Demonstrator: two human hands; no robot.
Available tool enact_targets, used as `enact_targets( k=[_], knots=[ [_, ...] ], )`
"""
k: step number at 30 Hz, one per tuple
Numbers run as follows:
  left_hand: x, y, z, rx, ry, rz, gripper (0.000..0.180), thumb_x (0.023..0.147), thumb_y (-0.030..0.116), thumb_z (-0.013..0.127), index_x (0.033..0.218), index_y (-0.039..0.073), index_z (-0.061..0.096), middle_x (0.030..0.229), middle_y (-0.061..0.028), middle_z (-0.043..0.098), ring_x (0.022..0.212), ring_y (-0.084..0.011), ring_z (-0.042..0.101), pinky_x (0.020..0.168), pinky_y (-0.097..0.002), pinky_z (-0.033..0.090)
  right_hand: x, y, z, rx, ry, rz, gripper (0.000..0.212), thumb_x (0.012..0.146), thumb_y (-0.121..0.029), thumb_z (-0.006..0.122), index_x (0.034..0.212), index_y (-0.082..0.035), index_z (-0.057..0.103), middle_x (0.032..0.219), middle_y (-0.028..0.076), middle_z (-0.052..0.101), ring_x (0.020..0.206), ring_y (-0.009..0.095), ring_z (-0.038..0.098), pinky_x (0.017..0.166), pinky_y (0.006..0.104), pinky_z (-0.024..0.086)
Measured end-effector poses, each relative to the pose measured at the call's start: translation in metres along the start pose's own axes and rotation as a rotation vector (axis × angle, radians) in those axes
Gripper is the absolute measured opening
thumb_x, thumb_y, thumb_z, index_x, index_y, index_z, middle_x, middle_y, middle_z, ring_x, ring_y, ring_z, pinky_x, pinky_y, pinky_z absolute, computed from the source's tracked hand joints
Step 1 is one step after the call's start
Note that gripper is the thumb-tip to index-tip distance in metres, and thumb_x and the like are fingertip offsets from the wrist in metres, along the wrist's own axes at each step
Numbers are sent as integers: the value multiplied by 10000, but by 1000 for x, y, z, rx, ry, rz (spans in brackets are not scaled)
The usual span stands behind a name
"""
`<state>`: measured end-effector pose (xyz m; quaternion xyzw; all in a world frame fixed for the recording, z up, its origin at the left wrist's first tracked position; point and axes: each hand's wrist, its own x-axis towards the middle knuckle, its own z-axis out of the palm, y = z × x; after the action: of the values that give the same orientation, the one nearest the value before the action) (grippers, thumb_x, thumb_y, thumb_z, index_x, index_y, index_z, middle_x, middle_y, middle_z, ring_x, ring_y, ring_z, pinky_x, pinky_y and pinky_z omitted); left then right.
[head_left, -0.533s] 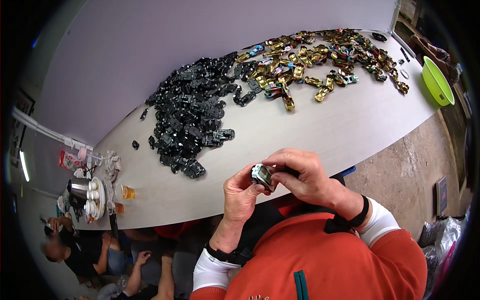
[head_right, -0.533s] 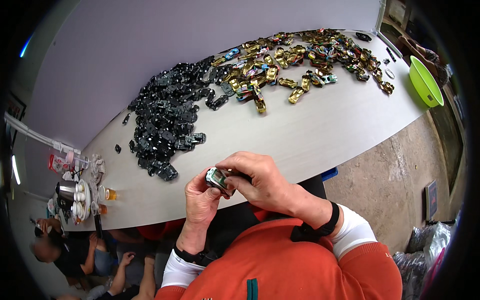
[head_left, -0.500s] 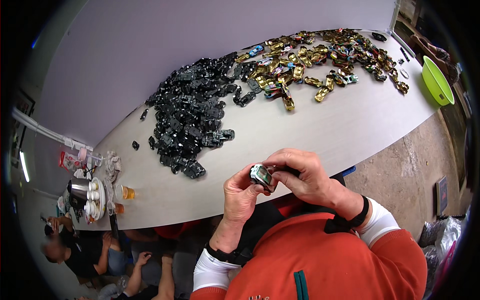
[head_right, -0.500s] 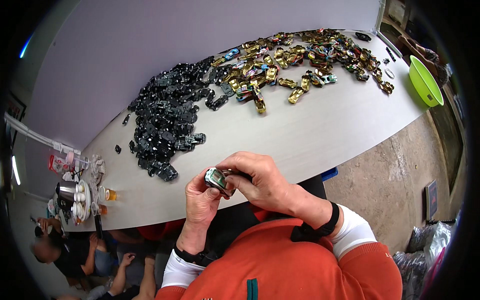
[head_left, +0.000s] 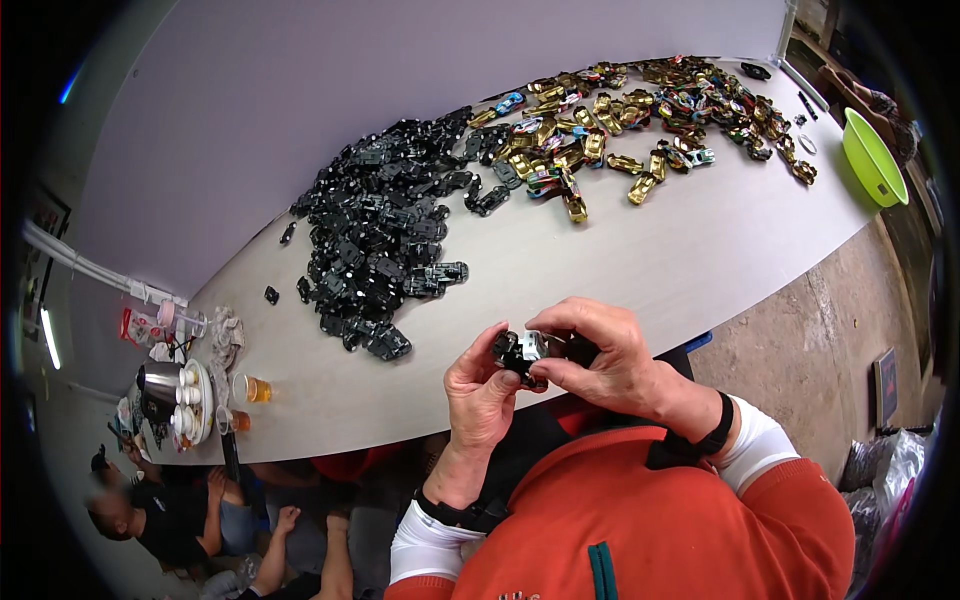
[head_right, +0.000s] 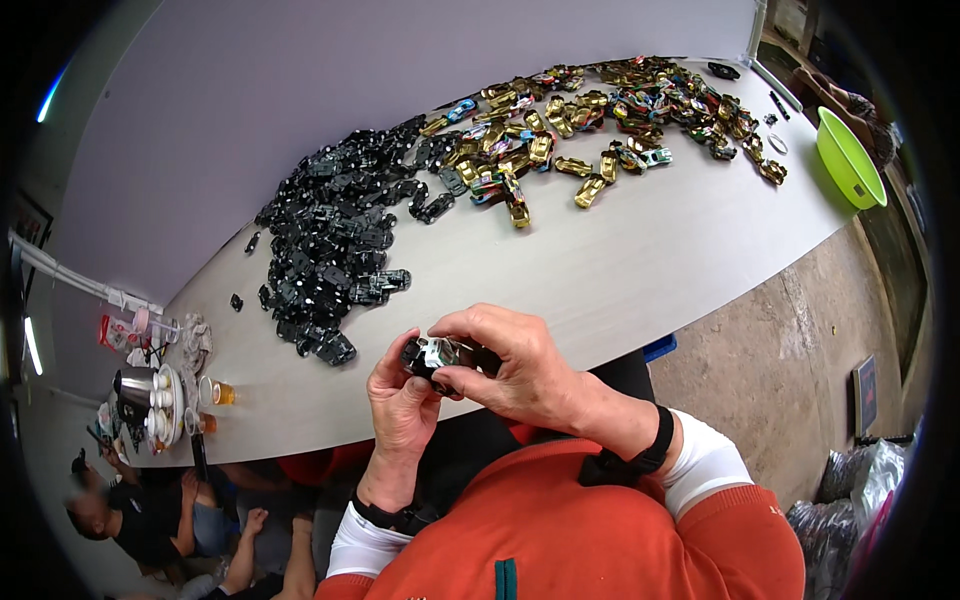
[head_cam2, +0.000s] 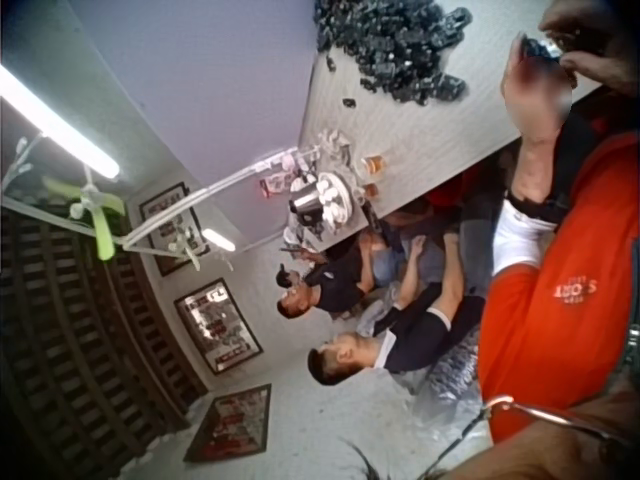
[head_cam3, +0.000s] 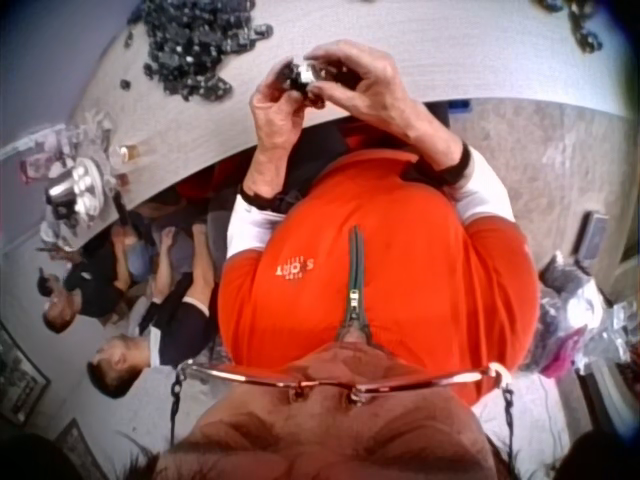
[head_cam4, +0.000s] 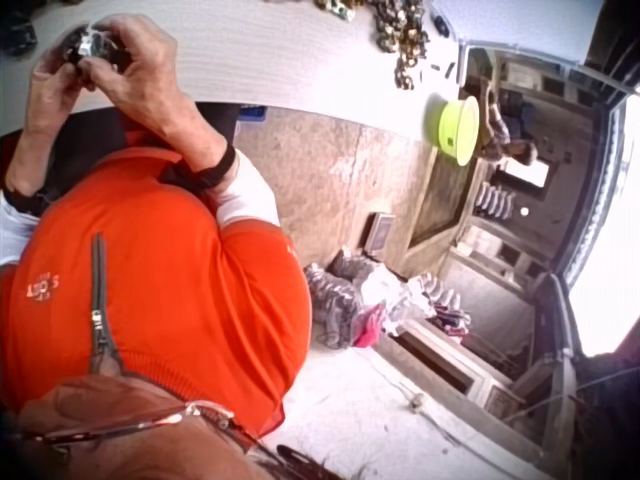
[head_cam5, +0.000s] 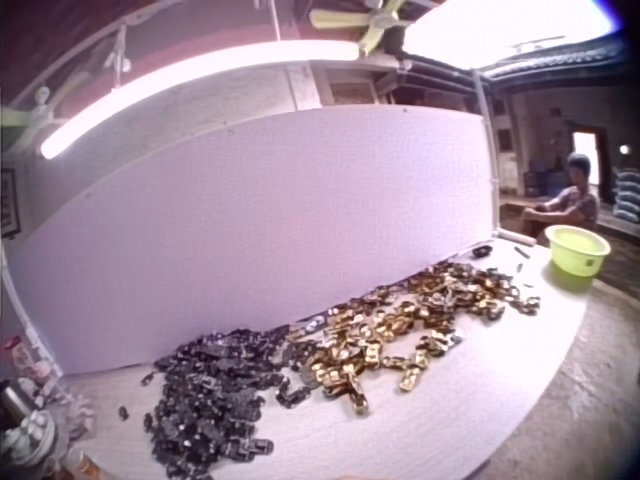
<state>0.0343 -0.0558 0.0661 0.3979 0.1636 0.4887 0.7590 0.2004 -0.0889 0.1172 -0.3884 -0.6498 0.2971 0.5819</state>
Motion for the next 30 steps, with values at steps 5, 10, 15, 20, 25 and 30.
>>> enact_targets(
  k=[5, 10, 15, 20, 25, 30],
  knots=[
    [2, 3, 3, -33, 11, -22, 511, 752, 80, 690, 1217, 22, 485, 970, -101, 609, 793, -206, 630, 600, -332, 581, 1, 5, 0, -101, -1, -71, 283, 709, 41, 671, 966, -37, 581, 771, 66, 536, 603, 122, 570, 492, 257, 462],
    [-2, 2, -3, 13, -43, 5, 479, 761, 19, 664, 1210, 11, 498, 976, -106, 604, 792, -194, 621, 631, -324, 575, -2, 9, 4, -104, -27, -80, 311, 691, 32, 681, 978, -38, 583, 806, 73, 556, 616, 138, 559, 517, 257, 452],
    [-5, 2, 0, 71, -28, 65, 468, 757, 8, 666, 1200, 10, 515, 959, -106, 605, 785, -185, 614, 641, -307, 565, 0, 4, 5, -111, -53, -96, 300, 692, 48, 675, 965, -33, 580, 811, 73, 538, 607, 134, 563, 498, 250, 455],
    [-6, 3, -1, 165, -59, 123, 441, 765, -6, 650, 1189, 21, 532, 989, -114, 590, 785, -177, 606, 656, -301, 565, 0, 0, 5, -97, -78, -95, 313, 683, 43, 686, 974, -19, 591, 836, 89, 562, 649, 145, 566, 506, 244, 450],
    [-6, 4, 1, 222, -88, 164, 437, 772, -20, 640, 1192, 25, 531, 1021, -113, 572, 791, -185, 613, 680, -295, 570, -1, 0, 7, -137, -54, -150, 328, 699, 68, 666, 1004, -22, 588, 834, 87, 539, 643, 157, 572, 512, 255, 470],
    [-6, 5, 2, 443, -95, 245, 426, 774, -50, 629, 1184, 15, 533, 1024, -109, 558, 799, -184, 623, 662, -263, 575, -4, -4, 8, -253, -45, -157, 383, 697, 93, 648, 1053, -31, 582, 834, 88, 532, 663, 174, 575, 534, 266, 483]
  ],
)
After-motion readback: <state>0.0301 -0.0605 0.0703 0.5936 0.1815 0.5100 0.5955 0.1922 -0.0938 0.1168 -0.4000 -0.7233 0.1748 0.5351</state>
